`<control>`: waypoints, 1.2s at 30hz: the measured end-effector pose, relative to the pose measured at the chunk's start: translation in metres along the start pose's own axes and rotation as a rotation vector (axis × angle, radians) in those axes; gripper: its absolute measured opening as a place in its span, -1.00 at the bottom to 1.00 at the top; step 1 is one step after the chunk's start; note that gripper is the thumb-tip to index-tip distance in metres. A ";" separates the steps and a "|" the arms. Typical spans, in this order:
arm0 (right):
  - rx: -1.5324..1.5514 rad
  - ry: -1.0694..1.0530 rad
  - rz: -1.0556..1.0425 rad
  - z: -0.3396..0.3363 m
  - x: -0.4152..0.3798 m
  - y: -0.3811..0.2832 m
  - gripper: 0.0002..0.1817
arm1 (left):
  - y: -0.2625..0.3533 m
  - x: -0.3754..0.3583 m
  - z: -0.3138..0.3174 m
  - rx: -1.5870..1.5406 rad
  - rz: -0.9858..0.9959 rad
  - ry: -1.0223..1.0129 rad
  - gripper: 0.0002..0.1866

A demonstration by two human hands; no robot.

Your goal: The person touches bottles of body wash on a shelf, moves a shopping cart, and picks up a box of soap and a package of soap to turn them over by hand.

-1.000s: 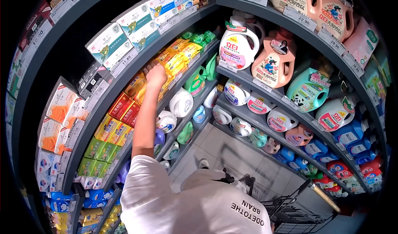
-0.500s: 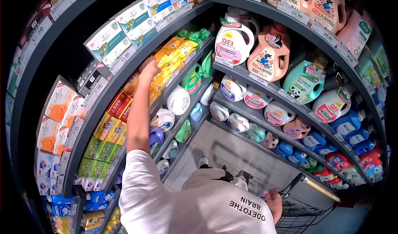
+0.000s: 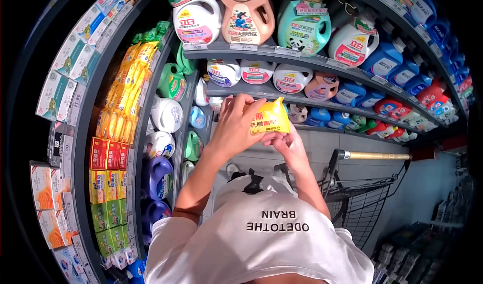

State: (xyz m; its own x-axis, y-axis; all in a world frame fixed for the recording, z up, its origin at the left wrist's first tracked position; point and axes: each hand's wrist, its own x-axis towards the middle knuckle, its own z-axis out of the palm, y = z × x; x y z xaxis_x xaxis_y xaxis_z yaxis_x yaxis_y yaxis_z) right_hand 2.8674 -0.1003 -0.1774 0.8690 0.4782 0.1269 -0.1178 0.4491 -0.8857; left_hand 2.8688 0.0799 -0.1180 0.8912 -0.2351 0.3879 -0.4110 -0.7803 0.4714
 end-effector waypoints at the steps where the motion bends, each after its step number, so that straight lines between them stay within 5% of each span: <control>1: 0.000 0.097 0.010 0.005 -0.002 0.000 -0.51 | 0.009 -0.001 0.006 -0.014 0.028 -0.005 -0.25; 6: 0.015 0.352 0.061 -0.002 -0.013 -0.002 -0.65 | 0.026 -0.007 0.021 -0.182 0.053 0.060 -0.20; 10: 0.124 0.342 0.051 -0.006 -0.016 -0.018 -0.60 | 0.016 -0.020 0.042 -0.840 -0.246 0.216 -0.34; 14: 0.131 0.416 0.035 0.000 -0.014 -0.025 -0.50 | 0.016 -0.025 0.044 -1.257 -0.503 -0.062 -0.59; 22: 0.066 0.415 0.071 -0.009 -0.014 -0.023 -0.35 | 0.011 -0.028 0.057 -1.386 -0.553 0.007 -0.66; 31: 0.138 0.385 0.105 -0.008 -0.014 -0.031 -0.44 | 0.004 -0.030 0.060 -1.427 -0.550 0.061 -0.72; 34: -0.287 0.524 -0.121 -0.021 -0.011 -0.021 -0.54 | 0.004 -0.029 0.060 -1.480 -0.580 0.121 -0.75; 35: -0.488 0.483 -0.251 -0.023 -0.015 -0.022 -0.36 | 0.001 -0.030 0.060 -1.475 -0.597 0.128 -0.75; 36: -1.061 0.434 -0.376 -0.018 -0.016 -0.042 -0.13 | 0.000 -0.031 0.061 -1.469 -0.614 0.136 -0.76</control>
State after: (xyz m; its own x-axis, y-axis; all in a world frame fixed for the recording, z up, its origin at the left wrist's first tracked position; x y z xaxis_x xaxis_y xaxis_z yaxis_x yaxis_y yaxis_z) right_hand 2.8670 -0.1403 -0.1505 0.8773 0.0659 0.4753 0.4539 -0.4352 -0.7776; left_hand 2.8532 0.0521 -0.1781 0.9936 0.0032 -0.1127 0.0963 0.4962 0.8629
